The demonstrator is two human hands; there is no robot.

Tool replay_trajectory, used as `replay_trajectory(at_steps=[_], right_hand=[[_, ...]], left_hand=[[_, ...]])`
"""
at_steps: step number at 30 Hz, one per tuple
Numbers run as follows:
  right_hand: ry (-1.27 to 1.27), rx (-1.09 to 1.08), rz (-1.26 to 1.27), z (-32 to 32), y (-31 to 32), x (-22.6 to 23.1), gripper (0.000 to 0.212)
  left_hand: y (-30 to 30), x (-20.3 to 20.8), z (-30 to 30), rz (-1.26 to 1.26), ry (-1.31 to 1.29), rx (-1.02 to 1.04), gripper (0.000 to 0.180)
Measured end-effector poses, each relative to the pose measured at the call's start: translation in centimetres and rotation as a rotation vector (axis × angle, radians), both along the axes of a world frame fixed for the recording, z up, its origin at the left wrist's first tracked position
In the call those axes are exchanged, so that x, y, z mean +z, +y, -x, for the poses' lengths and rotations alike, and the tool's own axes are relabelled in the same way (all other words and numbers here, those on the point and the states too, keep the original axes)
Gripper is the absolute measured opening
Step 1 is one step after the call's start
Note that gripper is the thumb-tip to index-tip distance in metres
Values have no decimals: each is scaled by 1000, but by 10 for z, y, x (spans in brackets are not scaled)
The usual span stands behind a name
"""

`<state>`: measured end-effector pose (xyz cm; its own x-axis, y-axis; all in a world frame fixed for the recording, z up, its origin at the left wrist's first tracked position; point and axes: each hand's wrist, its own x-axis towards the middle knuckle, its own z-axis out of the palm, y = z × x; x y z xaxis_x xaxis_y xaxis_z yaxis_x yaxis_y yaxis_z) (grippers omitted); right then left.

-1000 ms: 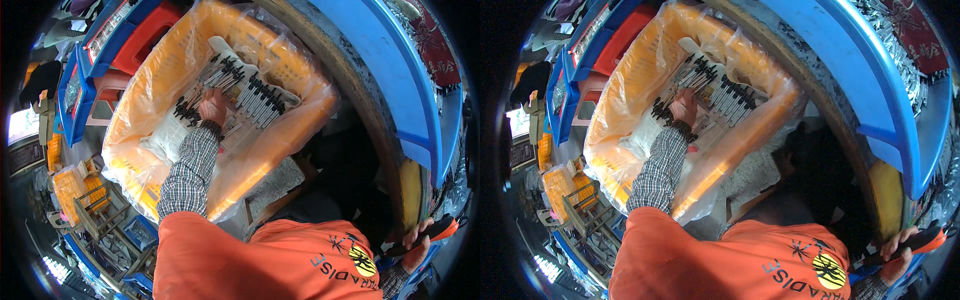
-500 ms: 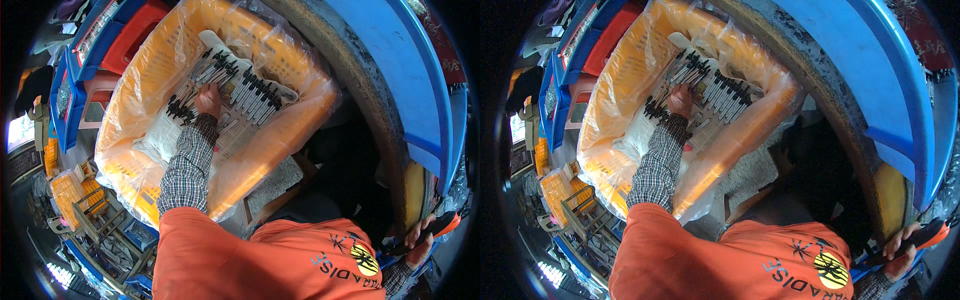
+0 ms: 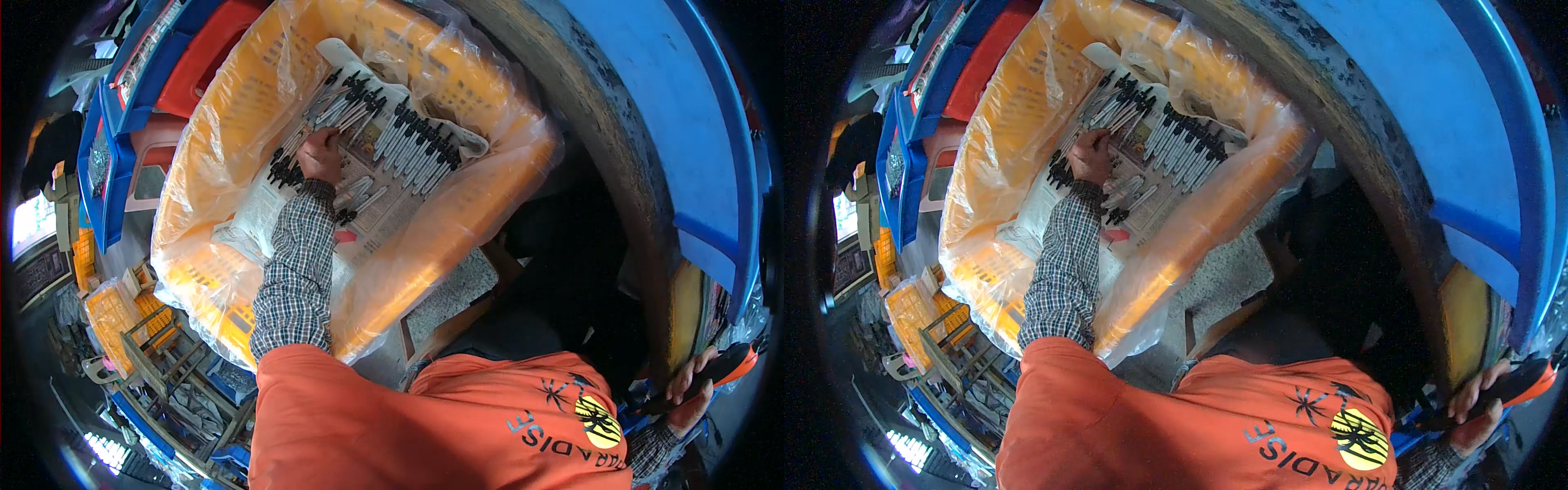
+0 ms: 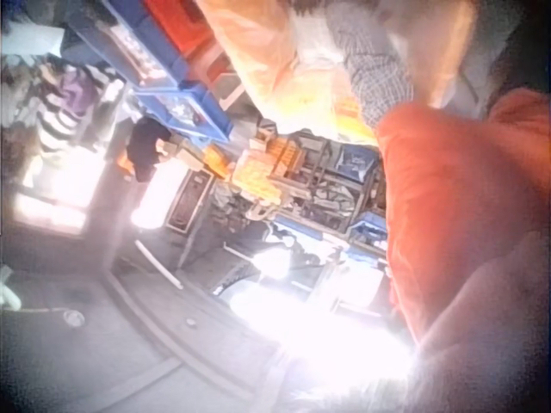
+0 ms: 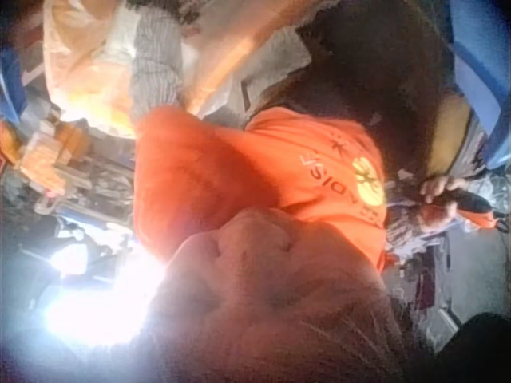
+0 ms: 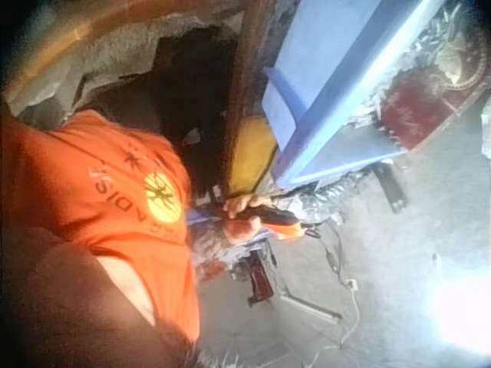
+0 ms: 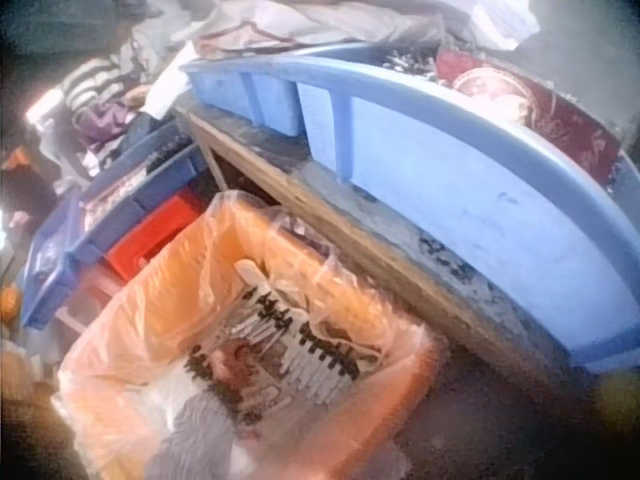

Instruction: The person assembles metal compasses by attaching plastic pieces and driving screws using an electric screwdriver, then arranges the assembled compasses into a plastic basket by hand.

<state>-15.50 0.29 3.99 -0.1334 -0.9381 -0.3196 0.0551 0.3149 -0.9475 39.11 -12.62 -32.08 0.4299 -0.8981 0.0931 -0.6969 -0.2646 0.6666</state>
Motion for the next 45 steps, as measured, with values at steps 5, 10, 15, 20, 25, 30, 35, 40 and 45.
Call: replay_trajectory(at_steps=[5, 10, 15, 20, 25, 30, 35, 40, 45], right_hand=[[15, 31, 19, 1, 0, -2, 39], [8, -51, 17, -6, 0, -4, 43], [45, -109, 33, -11, 1, 0, 46], [56, -69, 3, 1, 1, 0, 45], [0, -36, 9, 3, 0, -3, 43], [-35, 34, 26, 2, -1, -3, 42], [16, -51, 22, -7, -2, -2, 45], [-4, -5, 38, -7, -3, -3, 40], [-66, 24, 48, -7, -2, -3, 36]], left_hand=[[-2, -2, 6, 3, -57, -130, 16], [-11, -3, 21, -18, -221, -185, 15], [-14, 5, 30, -90, -206, -209, 16], [-13, -7, 36, -79, -124, -193, 16], [-17, -10, 38, -45, -107, -205, 17], [-18, -8, 42, 17, -99, -221, 19], [-18, -6, 48, -2, -254, -232, 22], [-17, -9, 48, 23, -269, -249, 23], [-17, -8, 50, 66, -205, -284, 18]])
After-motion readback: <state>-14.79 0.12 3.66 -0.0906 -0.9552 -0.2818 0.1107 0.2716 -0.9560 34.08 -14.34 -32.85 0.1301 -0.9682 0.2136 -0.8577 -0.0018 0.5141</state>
